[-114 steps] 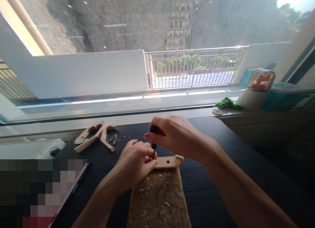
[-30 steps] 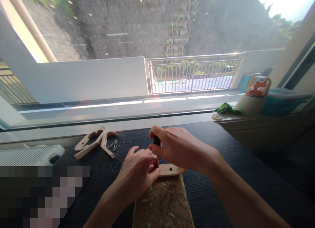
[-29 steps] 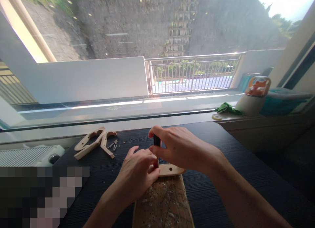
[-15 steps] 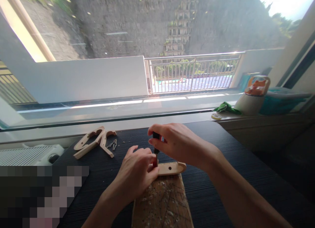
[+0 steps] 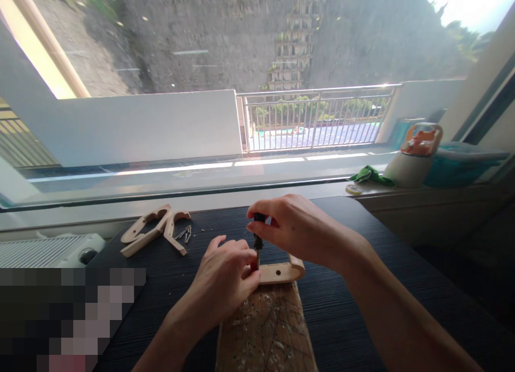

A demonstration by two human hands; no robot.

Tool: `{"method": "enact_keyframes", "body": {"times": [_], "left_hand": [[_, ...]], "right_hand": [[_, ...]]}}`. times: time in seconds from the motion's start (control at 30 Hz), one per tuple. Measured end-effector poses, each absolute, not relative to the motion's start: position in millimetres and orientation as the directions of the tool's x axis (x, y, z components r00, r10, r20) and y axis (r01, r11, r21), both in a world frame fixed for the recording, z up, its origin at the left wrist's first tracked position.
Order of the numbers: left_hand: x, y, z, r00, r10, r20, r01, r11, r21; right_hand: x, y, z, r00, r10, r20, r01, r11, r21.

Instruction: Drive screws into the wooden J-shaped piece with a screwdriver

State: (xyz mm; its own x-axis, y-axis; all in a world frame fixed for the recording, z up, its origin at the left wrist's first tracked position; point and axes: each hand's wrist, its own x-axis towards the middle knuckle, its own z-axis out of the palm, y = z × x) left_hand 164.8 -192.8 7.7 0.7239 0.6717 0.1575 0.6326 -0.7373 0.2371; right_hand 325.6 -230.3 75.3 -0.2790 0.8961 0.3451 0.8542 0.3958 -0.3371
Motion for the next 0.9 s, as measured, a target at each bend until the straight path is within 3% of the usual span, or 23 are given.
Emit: {"method": "enact_keyframes", "body": {"times": [0.17,0.4,0.7,0.9], "left_hand": [[164.6,-193.2,6.7,0.723,0.669,0.169,0.629,-0.74,0.237],[165.4,-192.2,7.8,0.726,0.665,0.175,0.632,-0.746,0.208],[165.4,-193.3,8.1,0.721,0.674,0.16,0.634,-0.735,0.239],[165.3,-192.4,6.3,0.73,0.661,0.173,0.628,-0.749,0.21]], "right_hand": [[322.0,-232.4,76.2,-0.273,0.893,0.357,0.861,0.393,-0.324],[320.0,-239.3,82.8,-0.352,0.872,0.341,0.779,0.475,-0.41],[324.5,-228.2,75.2,-0.26,0.882,0.393,0.877,0.386,-0.286],[321.2,-238.2,79.5,-0.362,0.85,0.383,0.829,0.481,-0.284]]}}
